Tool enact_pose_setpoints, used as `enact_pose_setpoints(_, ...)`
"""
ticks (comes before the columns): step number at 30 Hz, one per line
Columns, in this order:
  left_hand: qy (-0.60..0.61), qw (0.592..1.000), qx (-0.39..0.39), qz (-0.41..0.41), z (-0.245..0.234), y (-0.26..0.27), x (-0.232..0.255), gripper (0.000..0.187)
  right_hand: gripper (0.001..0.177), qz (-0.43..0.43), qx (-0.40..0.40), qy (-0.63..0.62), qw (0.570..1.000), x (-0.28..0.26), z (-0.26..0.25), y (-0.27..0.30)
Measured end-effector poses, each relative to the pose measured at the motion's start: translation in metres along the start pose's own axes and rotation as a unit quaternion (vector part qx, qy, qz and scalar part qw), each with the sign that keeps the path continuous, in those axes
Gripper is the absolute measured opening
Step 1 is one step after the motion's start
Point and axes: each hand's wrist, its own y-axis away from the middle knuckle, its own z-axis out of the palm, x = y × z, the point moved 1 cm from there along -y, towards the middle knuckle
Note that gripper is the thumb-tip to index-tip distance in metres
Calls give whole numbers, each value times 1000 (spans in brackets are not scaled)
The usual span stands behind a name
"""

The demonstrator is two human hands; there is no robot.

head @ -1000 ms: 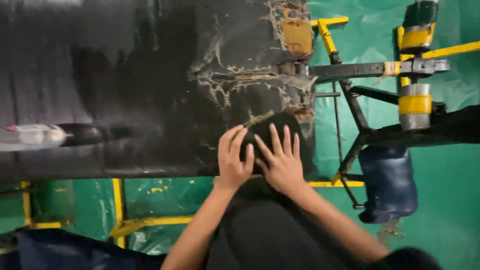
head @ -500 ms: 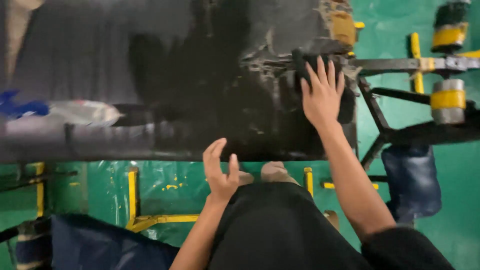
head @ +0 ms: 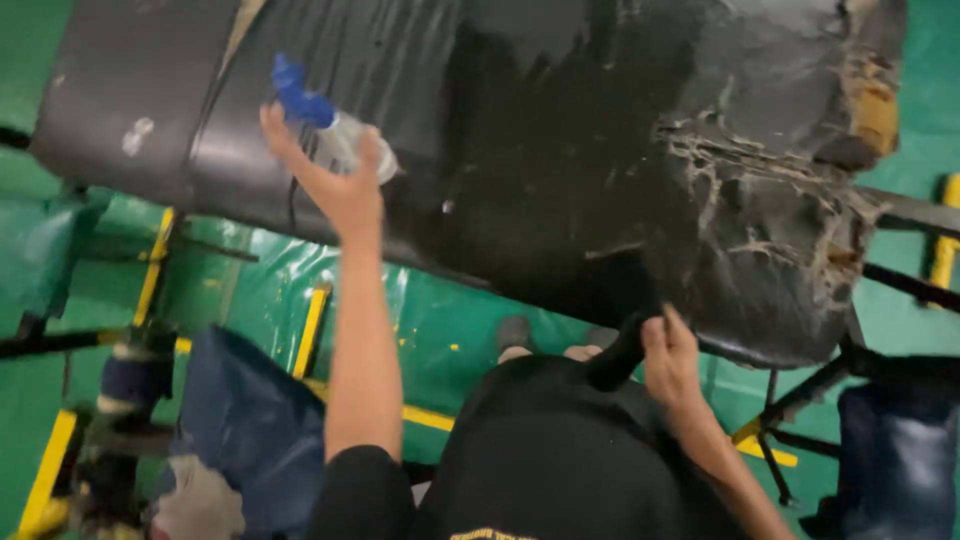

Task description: Clean and wipe down gym equipment using a spray bottle and sponge.

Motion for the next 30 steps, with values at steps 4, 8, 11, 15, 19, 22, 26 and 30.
enact_pose_setpoints(4,63,985,-136,-80,31,1,-12,75,44,58,168,-64,982,-18,-28,17)
enact_pose_setpoints(8,45,954,-295,-29,33,27,100,87,53,-114,297,54,946,-149,-66,21)
enact_pose_setpoints(11,133,900,-402,-98,43,84,142,99,57,-220,230,313,895,-159,-72,0)
enact_pose_setpoints(15,220,810,-524,-143,59,139,184,102,56,-176,141,389,893,-145,-87,-48)
enact_pose_setpoints(19,260,745,-587,-180,73,156,218,93,51,-190,170,397,882,-125,-128,-123)
enact_pose_setpoints(22,310,704,-602,-215,80,167,220,74,36,-157,198,312,916,-105,-157,-167)
enact_pose_setpoints(26,395,652,-574,-300,83,174,229,68,33,-49,316,24,947,-14,-219,-216)
enact_pose_setpoints(30,422,623,-547,-367,83,183,226,62,54,-154,229,-477,835,-65,-243,-138)
